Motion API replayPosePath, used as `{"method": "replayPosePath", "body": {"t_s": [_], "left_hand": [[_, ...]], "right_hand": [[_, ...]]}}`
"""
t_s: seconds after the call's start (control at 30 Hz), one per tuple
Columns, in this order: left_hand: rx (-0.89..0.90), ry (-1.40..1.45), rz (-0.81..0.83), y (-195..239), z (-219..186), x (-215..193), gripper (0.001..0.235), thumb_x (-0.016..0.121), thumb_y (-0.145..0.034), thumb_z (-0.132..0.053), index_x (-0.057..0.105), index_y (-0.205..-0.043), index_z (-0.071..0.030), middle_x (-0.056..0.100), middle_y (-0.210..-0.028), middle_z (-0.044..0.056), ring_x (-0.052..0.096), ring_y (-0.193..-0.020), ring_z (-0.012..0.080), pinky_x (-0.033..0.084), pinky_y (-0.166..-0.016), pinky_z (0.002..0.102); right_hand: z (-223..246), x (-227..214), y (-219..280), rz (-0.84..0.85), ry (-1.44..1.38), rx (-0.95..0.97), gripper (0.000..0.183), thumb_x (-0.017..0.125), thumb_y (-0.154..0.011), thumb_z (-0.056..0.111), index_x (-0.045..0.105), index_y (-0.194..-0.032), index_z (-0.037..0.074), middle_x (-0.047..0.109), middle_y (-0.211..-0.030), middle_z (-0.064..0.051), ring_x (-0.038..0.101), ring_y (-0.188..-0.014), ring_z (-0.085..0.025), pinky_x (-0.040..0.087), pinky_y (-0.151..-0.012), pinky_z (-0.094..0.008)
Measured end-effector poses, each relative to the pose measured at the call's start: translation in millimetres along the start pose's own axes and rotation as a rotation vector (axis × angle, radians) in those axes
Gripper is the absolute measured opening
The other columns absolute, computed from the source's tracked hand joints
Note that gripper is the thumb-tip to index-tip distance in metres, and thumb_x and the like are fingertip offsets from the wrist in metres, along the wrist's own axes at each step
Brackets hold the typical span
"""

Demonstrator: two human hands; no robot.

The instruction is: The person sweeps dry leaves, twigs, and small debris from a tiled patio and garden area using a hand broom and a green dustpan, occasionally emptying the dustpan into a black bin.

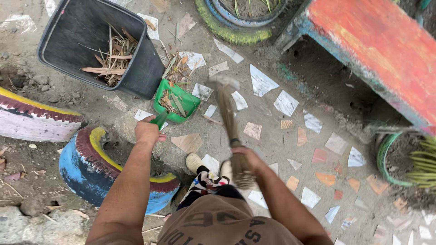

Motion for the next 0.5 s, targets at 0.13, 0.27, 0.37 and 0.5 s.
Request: {"method": "replayPosePath", "body": {"t_s": [0.13, 0.27, 0.37, 0.5], "left_hand": [[-0.063, -0.049, 0.002, -3, 0, 1, 0.054, 0.043, -0.094, 0.01, 0.059, -0.142, -0.011, 0.07, -0.102, 0.031, 0.073, -0.068, 0.0382, 0.062, -0.053, 0.044], [-0.061, -0.118, 0.002, 18, -11, -1, 0.054, 0.044, -0.095, 0.008, 0.06, -0.141, -0.015, 0.071, -0.1, 0.026, 0.075, -0.069, 0.035, 0.064, -0.054, 0.042], [-0.041, -0.197, 0.009, 38, -22, 7, 0.056, 0.043, -0.094, 0.009, 0.058, -0.142, -0.015, 0.072, -0.099, 0.023, 0.076, -0.068, 0.0339, 0.065, -0.053, 0.041], [-0.104, -0.158, -0.063, 36, -23, 26, 0.061, 0.043, -0.094, 0.009, 0.048, -0.148, -0.018, 0.073, -0.096, 0.026, 0.075, -0.069, 0.0345, 0.063, -0.054, 0.041]], "right_hand": [[-35, -100, 72, -0.074, -0.042, 0.029, 0.064, 0.072, -0.081, 0.032, 0.051, -0.134, 0.004, 0.065, -0.089, -0.016, 0.064, -0.067, -0.027, 0.058, -0.059, -0.037], [-69, -165, 56, -0.15, -0.049, -0.001, 0.059, 0.07, -0.081, 0.028, 0.048, -0.133, 0.008, 0.066, -0.087, -0.017, 0.065, -0.066, -0.028, 0.058, -0.059, -0.04], [-50, -150, -28, -0.117, 0.009, -0.015, 0.06, 0.069, -0.088, 0.035, 0.058, -0.127, -0.009, 0.069, -0.091, -0.016, 0.067, -0.074, -0.028, 0.057, -0.066, -0.038], [8, -56, -88, 0.029, 0.167, -0.064, 0.066, 0.069, -0.087, 0.033, 0.049, -0.137, -0.004, 0.065, -0.096, -0.018, 0.066, -0.073, -0.026, 0.056, -0.062, -0.038]]}}
Point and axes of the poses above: each hand's wrist, its own y-axis away from the middle knuckle, its own x-axis out of the palm, z = x × y, the point moved 1 cm from there along -y, towards the middle knuckle
